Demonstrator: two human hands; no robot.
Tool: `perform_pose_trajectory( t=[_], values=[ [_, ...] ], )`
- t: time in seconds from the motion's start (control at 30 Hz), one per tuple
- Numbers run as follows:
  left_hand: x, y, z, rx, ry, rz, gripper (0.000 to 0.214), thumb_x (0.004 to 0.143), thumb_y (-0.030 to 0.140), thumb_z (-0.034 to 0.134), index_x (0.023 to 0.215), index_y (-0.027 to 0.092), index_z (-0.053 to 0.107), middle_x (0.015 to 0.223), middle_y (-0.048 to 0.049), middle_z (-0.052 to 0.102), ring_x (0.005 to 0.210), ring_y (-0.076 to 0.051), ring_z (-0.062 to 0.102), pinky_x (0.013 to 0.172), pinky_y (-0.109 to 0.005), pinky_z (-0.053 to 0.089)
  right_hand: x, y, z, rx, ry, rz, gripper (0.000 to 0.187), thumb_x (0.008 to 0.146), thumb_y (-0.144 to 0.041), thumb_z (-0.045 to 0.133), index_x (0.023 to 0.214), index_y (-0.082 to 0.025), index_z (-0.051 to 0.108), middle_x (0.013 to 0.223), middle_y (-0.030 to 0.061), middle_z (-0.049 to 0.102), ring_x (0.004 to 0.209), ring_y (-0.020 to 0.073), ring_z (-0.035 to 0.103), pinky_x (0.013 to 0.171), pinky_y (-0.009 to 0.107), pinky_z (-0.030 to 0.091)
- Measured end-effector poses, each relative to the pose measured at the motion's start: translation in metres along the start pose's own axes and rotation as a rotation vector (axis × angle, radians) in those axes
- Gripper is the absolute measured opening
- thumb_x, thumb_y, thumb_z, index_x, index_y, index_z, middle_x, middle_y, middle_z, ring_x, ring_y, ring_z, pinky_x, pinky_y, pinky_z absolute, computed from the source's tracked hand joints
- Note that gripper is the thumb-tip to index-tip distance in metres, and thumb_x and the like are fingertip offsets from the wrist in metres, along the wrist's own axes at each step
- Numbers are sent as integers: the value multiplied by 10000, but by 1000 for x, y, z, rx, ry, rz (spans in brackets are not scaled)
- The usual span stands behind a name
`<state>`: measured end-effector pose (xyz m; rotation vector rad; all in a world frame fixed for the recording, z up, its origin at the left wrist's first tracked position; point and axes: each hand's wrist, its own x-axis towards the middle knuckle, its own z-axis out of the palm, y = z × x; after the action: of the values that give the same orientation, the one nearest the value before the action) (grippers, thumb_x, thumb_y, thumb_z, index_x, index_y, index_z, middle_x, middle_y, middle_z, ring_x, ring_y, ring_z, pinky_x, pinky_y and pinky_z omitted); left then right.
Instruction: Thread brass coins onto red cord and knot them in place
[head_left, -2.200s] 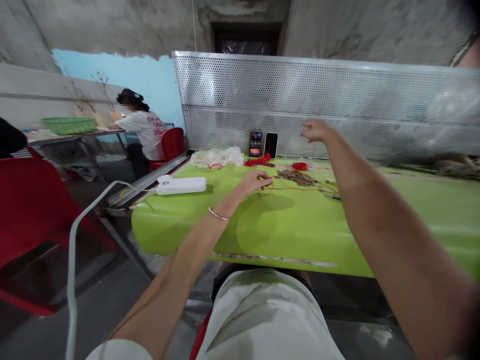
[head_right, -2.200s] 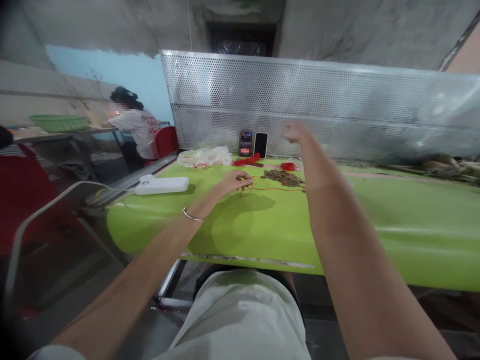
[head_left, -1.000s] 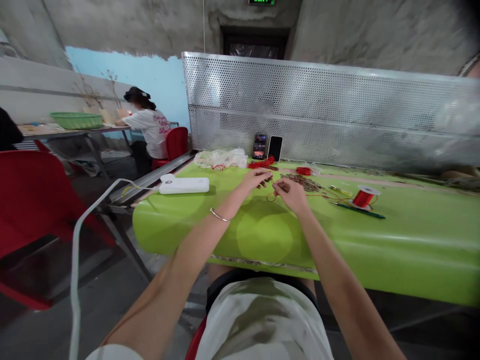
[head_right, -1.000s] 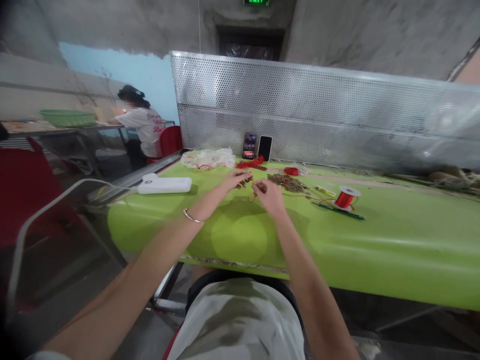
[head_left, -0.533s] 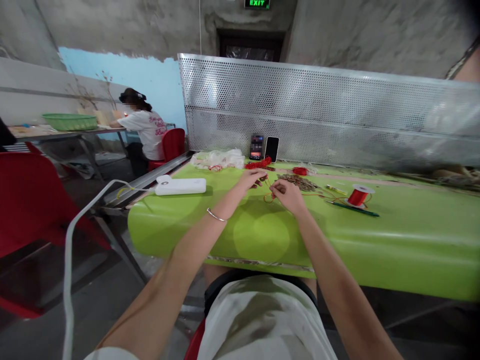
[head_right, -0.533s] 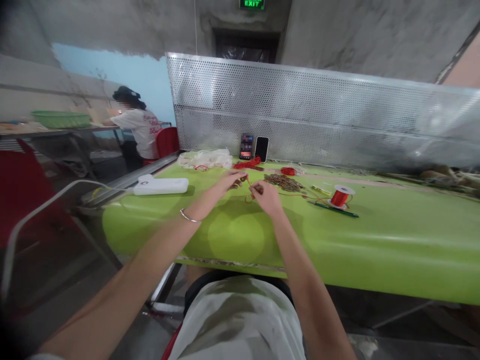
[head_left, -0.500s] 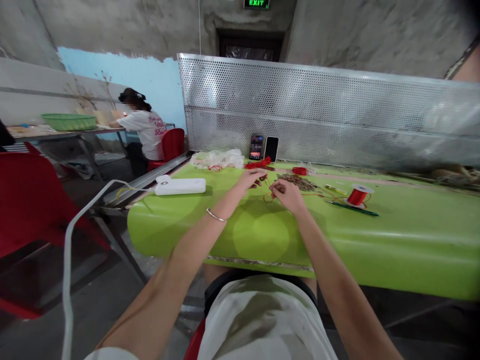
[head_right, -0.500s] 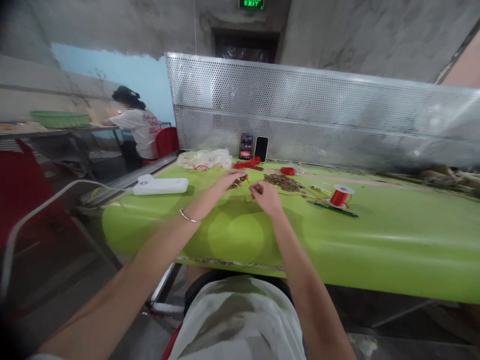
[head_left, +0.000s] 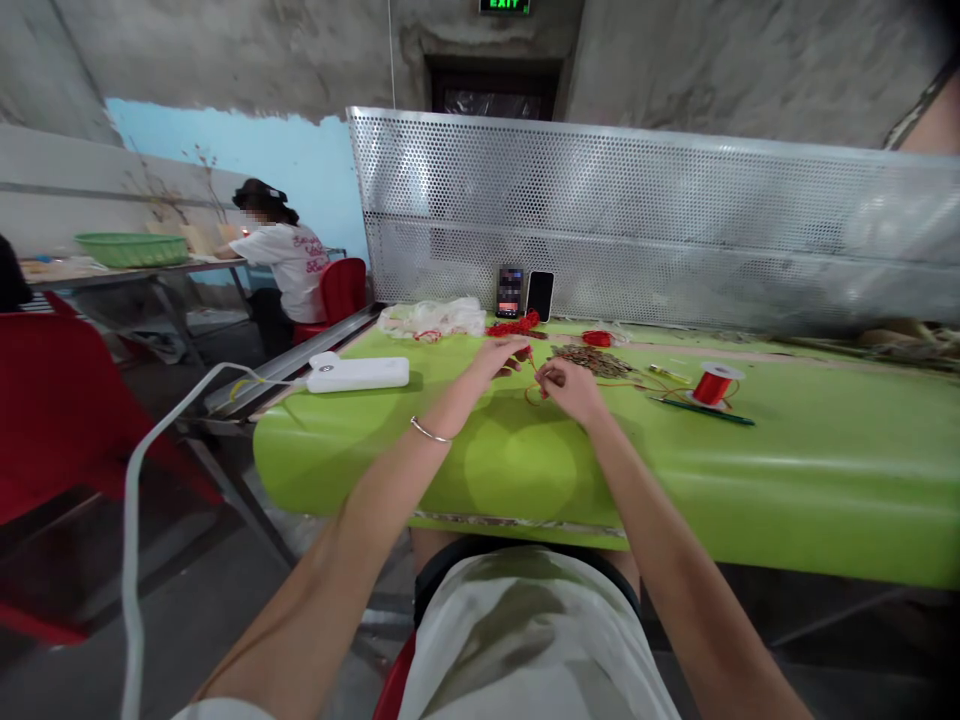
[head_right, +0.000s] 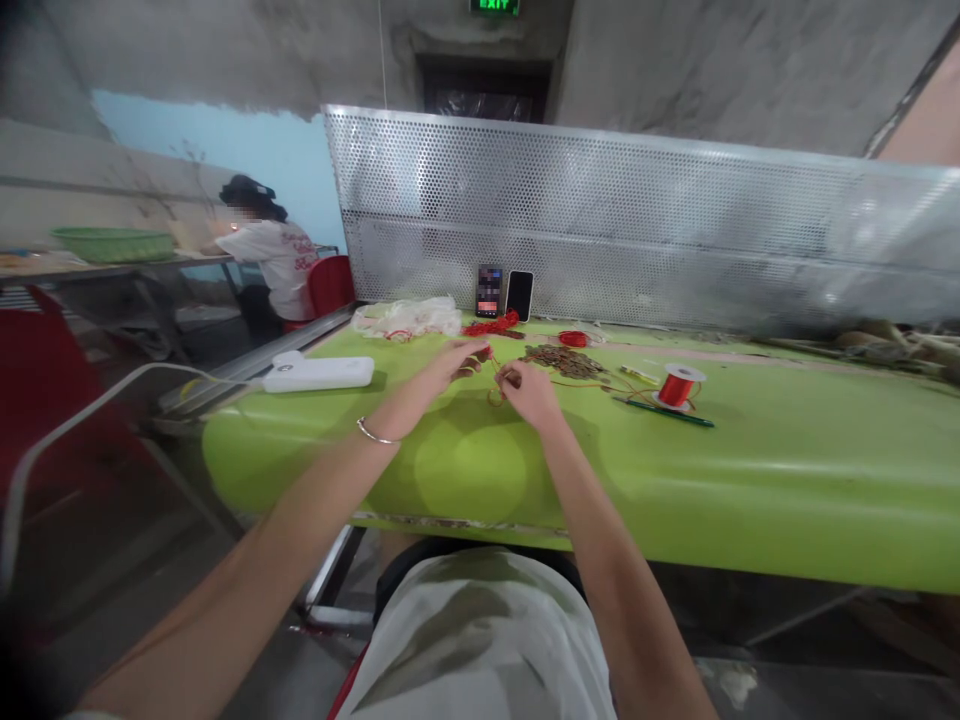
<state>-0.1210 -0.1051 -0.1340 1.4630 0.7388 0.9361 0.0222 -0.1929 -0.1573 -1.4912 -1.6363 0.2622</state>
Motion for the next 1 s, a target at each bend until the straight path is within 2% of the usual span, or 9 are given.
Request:
perform_pose_trajectory(
  t=[0.1, 0.23, 0.33, 0.43, 0.57, 0.83, 1.0],
  values=[
    [-2, 3, 2, 55, -5, -42, 113, 784, 280, 650, 748, 175, 674, 857, -44, 682, 676, -92, 579, 631, -235, 446, 3, 5, 1, 36, 58, 38, 96, 779, -241, 549, 833, -196, 616, 709, 30, 683, 654, 180, 652, 719, 325, 506],
    [-6, 4, 5, 166, -96, -42, 146, 794, 302, 637, 767, 168, 688, 830, -45, 675, 667, -92, 562, 601, -226, 421, 11, 14, 1, 185, 177, 24, 315, 819, -244, 458, 1088, -209, 617, 1047, 80, 687, 834, 190, 665, 811, 377, 522],
    [-7, 3, 5, 186, -152, -22, 147, 790, 312, 650, 827, 181, 704, 825, -34, 660, 665, -94, 559, 596, -229, 422, 14, 17, 2, 212, 148, -37, 393, 795, -183, 437, 1130, -229, 636, 1190, 63, 652, 1022, 194, 632, 948, 405, 479],
    [-7, 2, 5, 192, -187, -47, 151, 802, 301, 647, 863, 177, 711, 801, -28, 634, 651, -90, 549, 595, -233, 424, 14, 16, 3, 214, 86, -44, 304, 799, -208, 490, 1032, -216, 686, 1080, 62, 697, 1020, 207, 640, 984, 420, 462],
    [-9, 5, 5, 206, -224, -46, 164, 819, 308, 637, 850, 162, 705, 794, -24, 618, 626, -79, 531, 607, -238, 424, 13, 19, 3, 314, 71, -1, 204, 795, -324, 594, 916, -195, 695, 935, 79, 725, 898, 216, 677, 920, 418, 508],
    [-11, 7, 6, 255, -214, 40, 189, 837, 320, 613, 849, 149, 695, 729, -8, 582, 642, -80, 512, 607, -224, 405, 12, 19, -1, 464, 44, 122, 395, 699, -556, 706, 798, -175, 678, 830, 89, 723, 785, 201, 684, 868, 403, 541],
    [-9, 6, 5, 313, -220, 108, 243, 827, 355, 616, 894, 141, 709, 764, -31, 629, 635, -88, 534, 616, -238, 415, 11, 15, -2, 557, 41, 210, 407, 650, -555, 755, 779, -177, 675, 789, 70, 717, 771, 188, 687, 853, 374, 559]
  ],
)
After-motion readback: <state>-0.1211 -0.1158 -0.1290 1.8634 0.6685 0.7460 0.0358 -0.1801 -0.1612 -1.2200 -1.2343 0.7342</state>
